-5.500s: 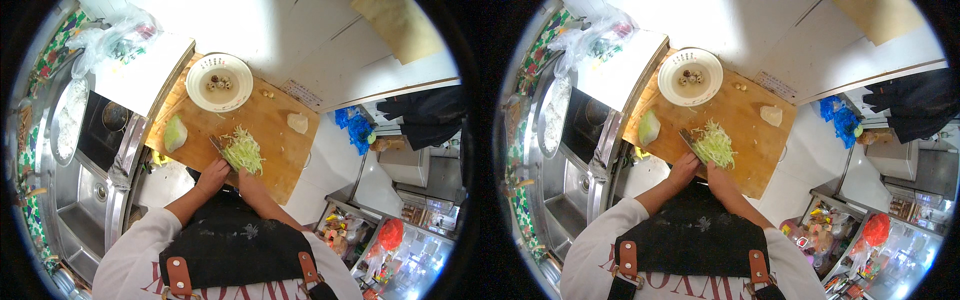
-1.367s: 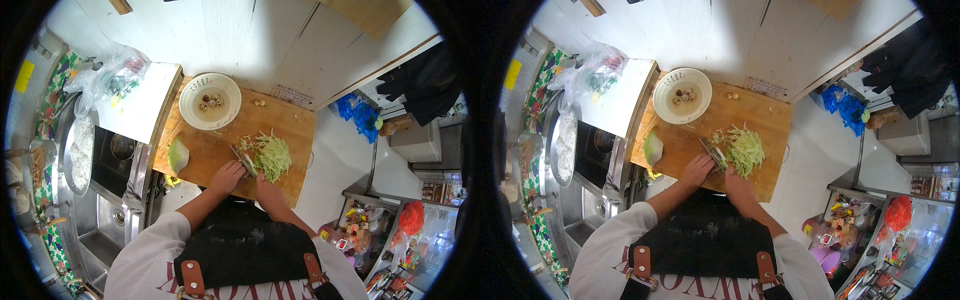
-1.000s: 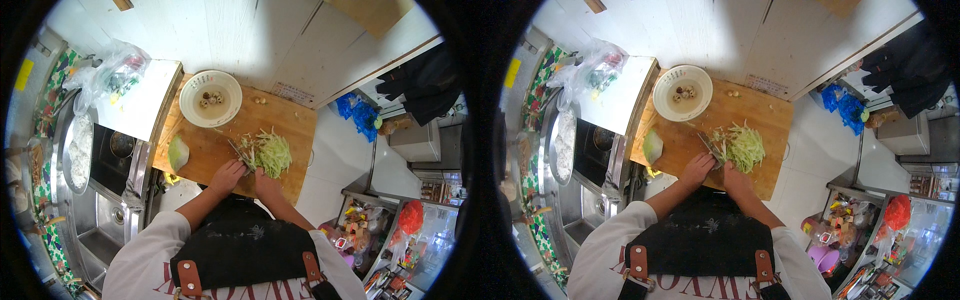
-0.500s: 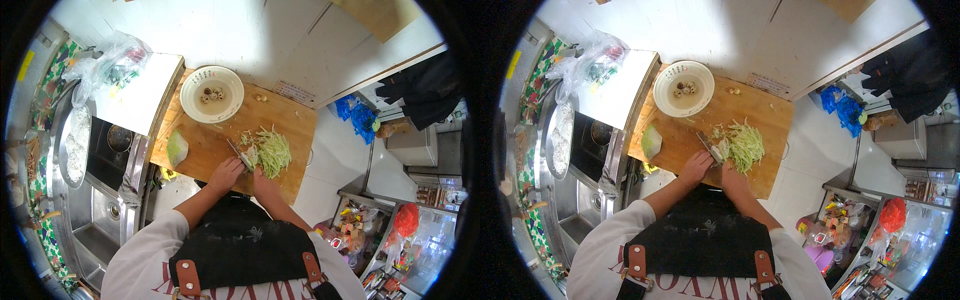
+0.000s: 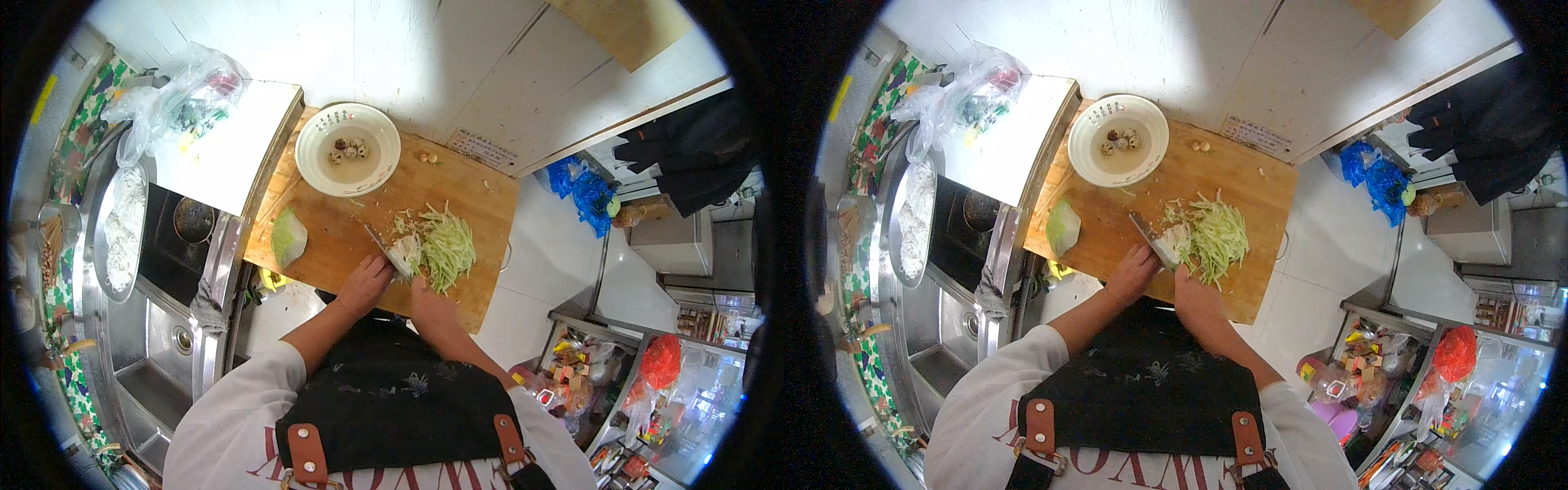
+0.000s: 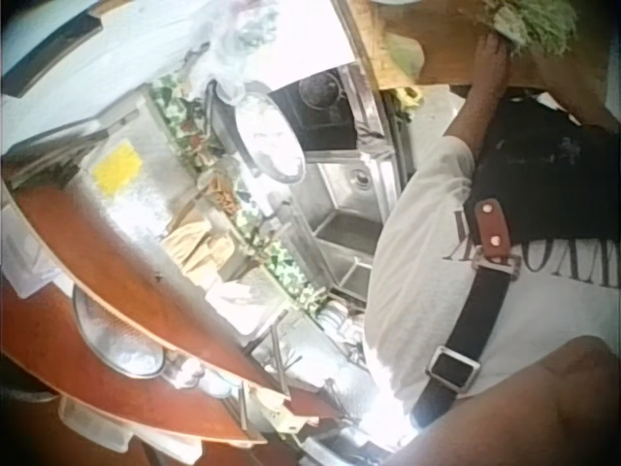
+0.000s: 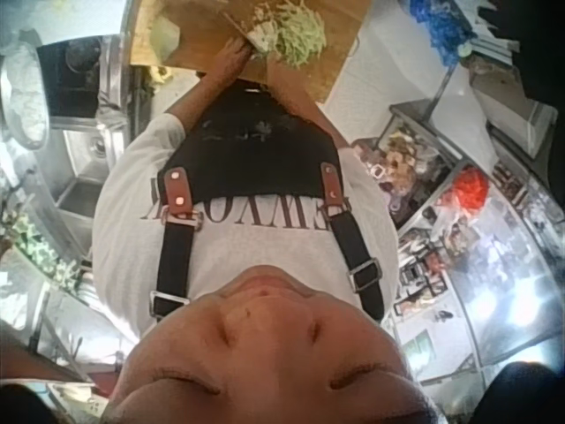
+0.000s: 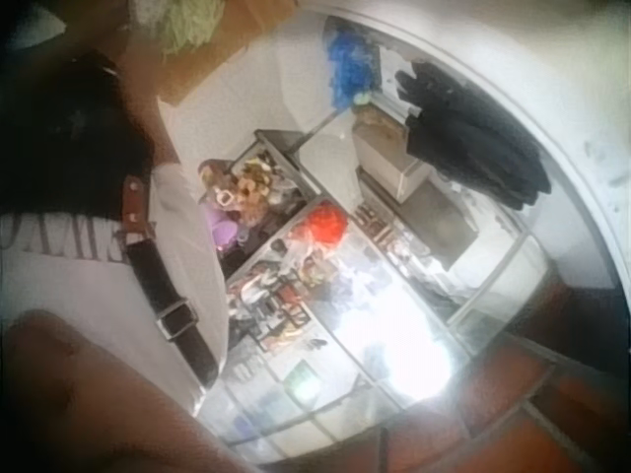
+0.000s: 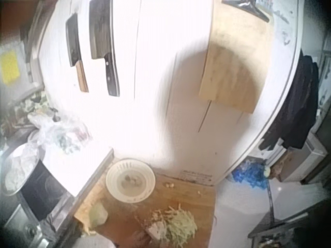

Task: The person washes noodles in a colander, then moves to a cutting board to slice cabbage and leafy greens with a cleaver. The sliced vegetables are transferred into a bowl, and the person washes their hands and the sink area.

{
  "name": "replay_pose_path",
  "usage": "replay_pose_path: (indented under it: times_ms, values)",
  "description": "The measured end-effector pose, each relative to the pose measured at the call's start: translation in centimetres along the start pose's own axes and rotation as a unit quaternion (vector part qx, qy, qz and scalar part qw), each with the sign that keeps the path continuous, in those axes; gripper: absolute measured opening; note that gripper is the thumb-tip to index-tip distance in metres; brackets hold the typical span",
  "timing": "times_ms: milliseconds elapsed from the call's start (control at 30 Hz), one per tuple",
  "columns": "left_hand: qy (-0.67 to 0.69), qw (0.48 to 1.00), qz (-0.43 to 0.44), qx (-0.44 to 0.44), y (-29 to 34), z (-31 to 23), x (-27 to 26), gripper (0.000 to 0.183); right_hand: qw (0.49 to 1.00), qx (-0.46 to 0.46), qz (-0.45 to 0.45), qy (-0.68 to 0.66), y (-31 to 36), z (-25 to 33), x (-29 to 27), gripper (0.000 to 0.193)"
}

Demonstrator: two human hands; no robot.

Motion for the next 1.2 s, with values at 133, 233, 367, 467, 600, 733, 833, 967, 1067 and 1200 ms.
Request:
replay_pose_path:
  times_ms: [133, 233, 367, 467, 600, 733, 833, 967, 1067, 1200]
  values:
    - [0.009, 1.000, -0.010, 0.027, -0.1, -0.3, -0.3, 0.026, 1.000, -0.004, -0.001, 0.003, -0.1, -0.1, 0.5, 0.015]
    - [0.011, 1.000, 0.005, 0.015, 0.0, -0.2, -0.2, 0.026, 0.999, -0.010, -0.029, 0.009, -0.1, -0.2, 0.8, 0.015]
    - [-0.018, 0.999, 0.000, 0.033, 0.2, -0.5, -0.3, 0.026, 0.999, -0.011, -0.033, -0.001, -0.2, -0.4, 1.2, 0.016]
    - [-0.027, 0.999, 0.013, 0.032, 0.4, -0.4, 0.0, 0.027, 0.999, -0.003, -0.023, 0.025, -0.2, -0.6, 1.4, 0.015]
    - [-0.011, 1.000, -0.006, 0.024, 0.6, -0.1, 0.1, 0.026, 1.000, -0.022, -0.019, 0.010, 0.0, -0.3, 1.4, 0.014]
    - [-0.009, 1.000, -0.006, 0.011, 0.7, 0.4, 0.1, 0.024, 0.999, -0.031, -0.010, -0.001, 0.2, 0.1, 1.2, 0.014]
    - [-0.048, 0.998, 0.011, 0.039, 0.9, 0.1, 0.1, 0.025, 1.000, -0.016, 0.014, 0.012, 0.3, 0.1, 1.5, 0.016]
    - [-0.032, 0.999, -0.014, 0.041, 0.9, -0.5, -0.4, 0.025, 1.000, -0.010, -0.001, 0.004, 0.2, 0.2, 1.4, 0.016]
    - [-0.026, 0.999, -0.012, 0.036, 1.1, -0.6, -0.5, 0.025, 0.999, -0.022, 0.037, -0.007, 0.3, 0.2, 1.9, 0.017]
    - [-0.011, 0.999, -0.007, 0.037, 1.2, -0.5, -0.6, 0.026, 1.000, -0.015, 0.026, -0.002, 0.2, 0.3, 1.7, 0.017]
Point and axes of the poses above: each hand's wrist, its own y-axis away from the middle knuckle, its own x-axis out of the palm, z = x × y, the point moved 5 cm from there along -y, towards the middle knuckle, and after that the axes turned 4 degrees about -z, right-handed, at the moved point
